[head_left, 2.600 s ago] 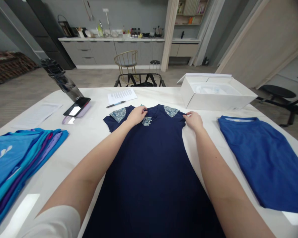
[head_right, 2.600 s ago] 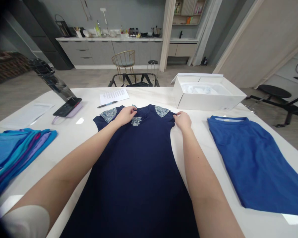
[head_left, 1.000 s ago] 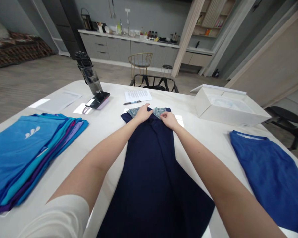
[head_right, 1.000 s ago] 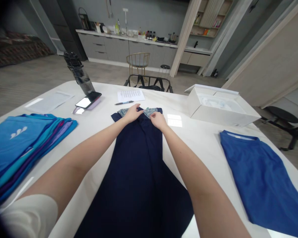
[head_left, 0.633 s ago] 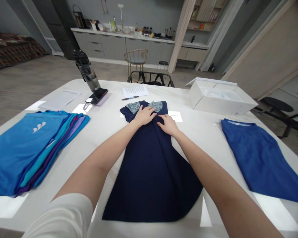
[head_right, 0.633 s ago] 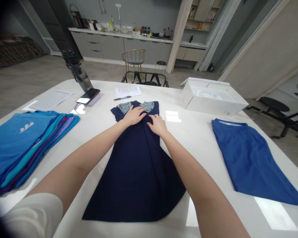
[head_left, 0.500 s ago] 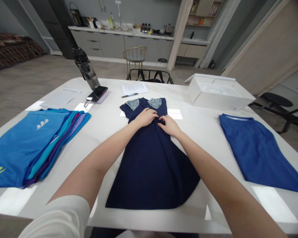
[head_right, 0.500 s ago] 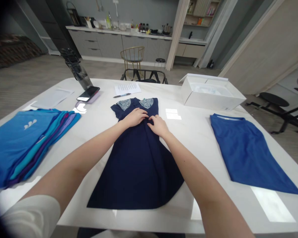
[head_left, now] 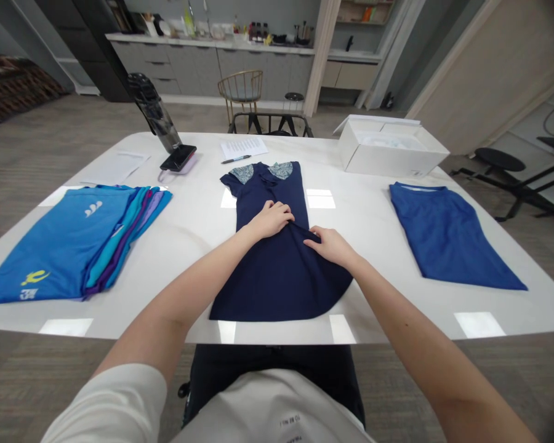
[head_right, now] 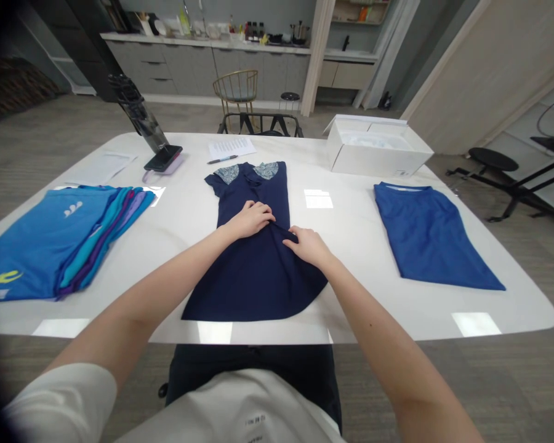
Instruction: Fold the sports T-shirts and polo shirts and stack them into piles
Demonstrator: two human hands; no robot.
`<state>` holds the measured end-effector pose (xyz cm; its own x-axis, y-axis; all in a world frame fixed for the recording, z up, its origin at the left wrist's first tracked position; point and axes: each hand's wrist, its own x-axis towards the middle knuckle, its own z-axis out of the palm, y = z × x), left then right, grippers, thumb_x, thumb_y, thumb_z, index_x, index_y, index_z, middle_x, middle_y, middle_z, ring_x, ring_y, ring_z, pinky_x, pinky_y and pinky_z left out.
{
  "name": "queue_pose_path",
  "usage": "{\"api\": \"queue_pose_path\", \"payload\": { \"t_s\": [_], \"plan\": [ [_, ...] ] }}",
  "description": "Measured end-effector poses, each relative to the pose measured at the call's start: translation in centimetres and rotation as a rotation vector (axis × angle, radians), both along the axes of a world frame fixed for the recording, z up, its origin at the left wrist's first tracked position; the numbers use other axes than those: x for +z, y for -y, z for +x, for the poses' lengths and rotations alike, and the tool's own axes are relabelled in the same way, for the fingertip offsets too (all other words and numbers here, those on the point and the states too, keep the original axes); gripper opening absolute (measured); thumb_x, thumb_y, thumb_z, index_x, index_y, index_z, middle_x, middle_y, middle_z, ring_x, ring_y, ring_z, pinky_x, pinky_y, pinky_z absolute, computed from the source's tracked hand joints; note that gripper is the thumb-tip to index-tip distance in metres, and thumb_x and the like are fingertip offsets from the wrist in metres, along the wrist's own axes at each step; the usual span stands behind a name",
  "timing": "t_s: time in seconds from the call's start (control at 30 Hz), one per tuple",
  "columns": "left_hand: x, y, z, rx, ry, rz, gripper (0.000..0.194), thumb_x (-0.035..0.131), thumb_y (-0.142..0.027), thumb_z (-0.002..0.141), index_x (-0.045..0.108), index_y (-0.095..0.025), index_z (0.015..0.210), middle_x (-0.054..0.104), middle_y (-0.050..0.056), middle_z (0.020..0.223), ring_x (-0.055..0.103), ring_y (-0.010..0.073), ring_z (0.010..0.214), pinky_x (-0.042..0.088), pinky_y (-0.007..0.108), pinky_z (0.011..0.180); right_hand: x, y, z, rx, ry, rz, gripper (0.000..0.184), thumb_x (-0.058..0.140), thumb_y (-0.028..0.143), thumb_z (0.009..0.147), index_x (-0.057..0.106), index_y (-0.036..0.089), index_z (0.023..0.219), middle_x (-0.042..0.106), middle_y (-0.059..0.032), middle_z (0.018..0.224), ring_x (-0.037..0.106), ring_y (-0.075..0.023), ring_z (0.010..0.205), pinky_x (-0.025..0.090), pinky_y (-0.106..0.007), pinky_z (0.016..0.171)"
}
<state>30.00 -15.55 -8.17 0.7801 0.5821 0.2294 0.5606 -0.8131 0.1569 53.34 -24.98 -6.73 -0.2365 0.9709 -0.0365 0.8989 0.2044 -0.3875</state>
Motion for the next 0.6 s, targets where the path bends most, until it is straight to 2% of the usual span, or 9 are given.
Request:
{"api": "queue_pose_path", "payload": {
  "t_s": [0.23,0.43,0.5,0.6],
  "plan": [
    [0.7,3.2,1.1,-0.066,-0.032,-0.006,0.029,0.048,-0.023,0.1,0.072,-0.027,0.116,0.062,0.009,0.12,0.052,0.026,0.11,0.036,0.04,0.094,1.4,4.3,-0.5,0.04,0.04,-0.021,0.029,0.063,0.034,0.098,0.07,0.022,0.123,0.074,-0.0084,0.114,0.069,-0.025,0.104,0.048,-0.031,0.091],
    [0.6,5.7,1.3,-0.059,-0.053,0.003,0.028,0.049,-0.029,0.101,0.069,-0.025,0.121,0.06,0.009,0.114,0.054,0.0235,0.107,0.039,0.035,0.088,2.9,7.4,-0.3,-0.095,0.203,-0.052,0.022,0.063,0.032,0.095,0.075,0.02,0.108,0.075,-0.012,0.103,0.069,-0.0306,0.098,0.049,-0.034,0.08],
    [1.0,6.3,1.4,-0.056,-0.049,0.004,0.029,0.046,-0.029,0.102,0.07,-0.024,0.116,0.061,0.009,0.111,0.055,0.0232,0.104,0.041,0.034,0.087,3.9,8.3,-0.2,-0.123,0.16,-0.06,0.019,0.064,0.032,0.094,0.076,0.021,0.105,0.076,-0.0104,0.1,0.069,-0.0295,0.095,0.048,-0.033,0.078],
    [2.4,6.7,0.8,-0.051,0.026,-0.028,0.03,0.043,-0.028,0.102,0.07,-0.024,0.113,0.061,0.009,0.108,0.055,0.0229,0.103,0.043,0.035,0.09,6.1,9.4,-0.8,-0.115,-0.003,-0.045,0.017,0.067,0.033,0.093,0.077,0.023,0.101,0.076,-0.0072,0.097,0.069,-0.0265,0.091,0.048,-0.031,0.078]
  ]
}}
